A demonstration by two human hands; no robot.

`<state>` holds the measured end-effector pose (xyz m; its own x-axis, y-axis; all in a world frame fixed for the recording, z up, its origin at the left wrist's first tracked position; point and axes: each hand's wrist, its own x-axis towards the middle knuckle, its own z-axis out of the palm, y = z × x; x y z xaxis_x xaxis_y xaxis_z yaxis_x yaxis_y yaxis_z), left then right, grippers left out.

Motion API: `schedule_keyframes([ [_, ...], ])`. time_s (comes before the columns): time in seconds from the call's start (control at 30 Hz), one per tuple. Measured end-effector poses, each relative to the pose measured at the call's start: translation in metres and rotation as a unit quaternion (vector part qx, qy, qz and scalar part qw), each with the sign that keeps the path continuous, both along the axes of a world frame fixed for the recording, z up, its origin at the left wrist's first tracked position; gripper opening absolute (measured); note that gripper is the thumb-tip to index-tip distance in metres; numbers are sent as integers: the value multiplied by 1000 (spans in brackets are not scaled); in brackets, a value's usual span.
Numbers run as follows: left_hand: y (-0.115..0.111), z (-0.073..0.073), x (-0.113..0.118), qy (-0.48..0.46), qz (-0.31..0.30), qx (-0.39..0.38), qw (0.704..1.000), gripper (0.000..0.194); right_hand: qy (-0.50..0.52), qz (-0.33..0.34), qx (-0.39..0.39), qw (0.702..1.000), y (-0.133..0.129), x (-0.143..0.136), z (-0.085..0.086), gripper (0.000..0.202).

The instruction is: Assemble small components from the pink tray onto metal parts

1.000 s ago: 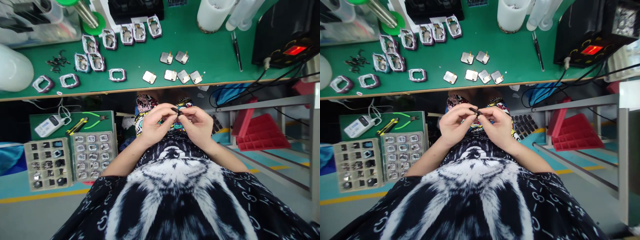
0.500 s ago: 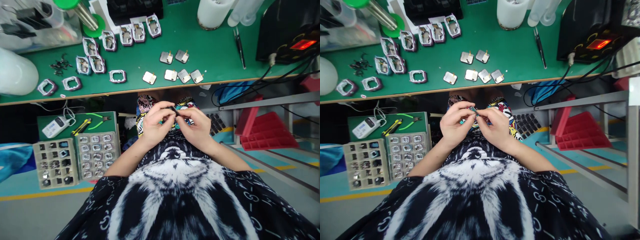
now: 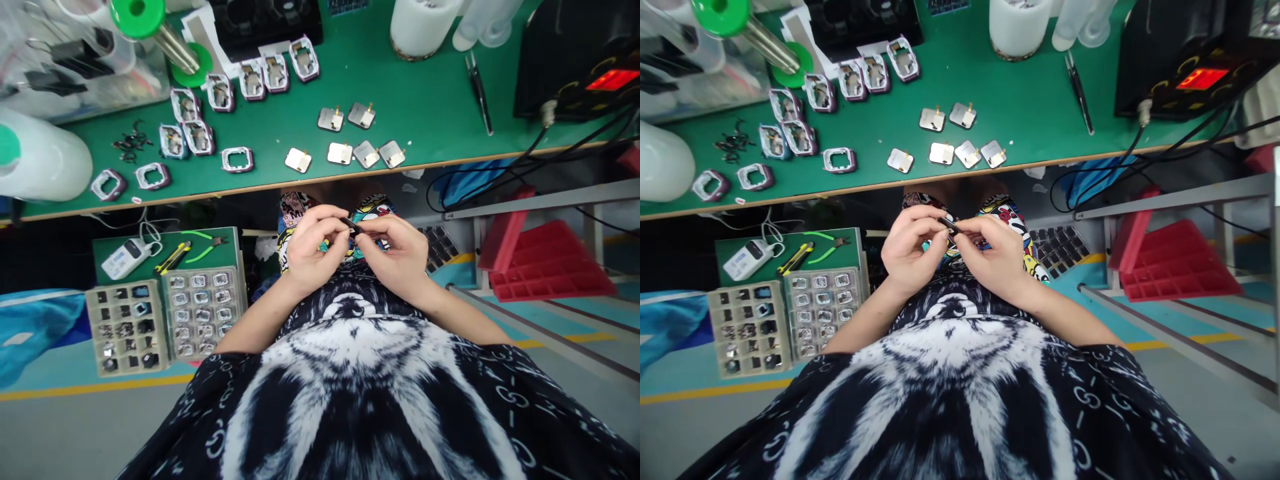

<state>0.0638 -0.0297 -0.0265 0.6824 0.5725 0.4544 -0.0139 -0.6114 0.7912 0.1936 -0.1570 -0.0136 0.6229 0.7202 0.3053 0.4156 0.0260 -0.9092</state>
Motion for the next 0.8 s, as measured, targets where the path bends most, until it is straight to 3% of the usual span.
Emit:
schedule_keyframes([
  [0.13,3,8,1,8,6,76,997,10,-45,-9,6,999,2,1,1,10],
  [0.37,2,13,2,36,17,111,993,11,-124,14,23,992,6,2,0,12],
  [0.8,2,7,2,19,-3,125,992,16,-94,37,26,995,0,2,1,14],
])
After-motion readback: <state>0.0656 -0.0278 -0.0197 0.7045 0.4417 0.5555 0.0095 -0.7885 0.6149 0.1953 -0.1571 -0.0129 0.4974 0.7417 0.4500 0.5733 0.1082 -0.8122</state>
